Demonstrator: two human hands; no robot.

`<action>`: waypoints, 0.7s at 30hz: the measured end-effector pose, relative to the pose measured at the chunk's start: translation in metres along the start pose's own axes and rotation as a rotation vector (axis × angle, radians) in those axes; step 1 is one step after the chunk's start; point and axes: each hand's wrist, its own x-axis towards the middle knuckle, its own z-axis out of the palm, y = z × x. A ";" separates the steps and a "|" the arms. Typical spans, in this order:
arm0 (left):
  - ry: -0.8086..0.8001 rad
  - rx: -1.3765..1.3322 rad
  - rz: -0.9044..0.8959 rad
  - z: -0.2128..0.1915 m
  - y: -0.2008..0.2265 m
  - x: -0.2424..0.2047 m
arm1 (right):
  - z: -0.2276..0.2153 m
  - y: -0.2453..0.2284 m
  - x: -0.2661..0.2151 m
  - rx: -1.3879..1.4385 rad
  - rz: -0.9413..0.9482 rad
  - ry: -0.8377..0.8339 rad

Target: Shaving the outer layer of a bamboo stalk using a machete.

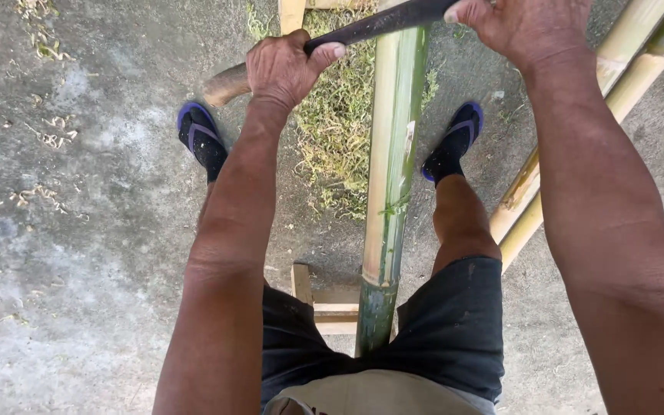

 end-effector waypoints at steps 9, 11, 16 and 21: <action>-0.399 -0.117 -0.052 -0.028 0.024 -0.150 | -0.043 -0.092 -0.169 -0.052 -0.069 0.139; -0.377 -0.133 0.030 -0.032 0.030 -0.185 | -0.040 -0.105 -0.206 0.006 -0.053 0.161; -0.292 -0.161 0.012 -0.037 0.033 -0.147 | -0.048 -0.086 -0.161 -0.070 -0.081 0.072; -0.260 -0.068 -0.049 -0.013 0.013 -0.027 | -0.025 -0.015 -0.048 -0.109 -0.052 0.032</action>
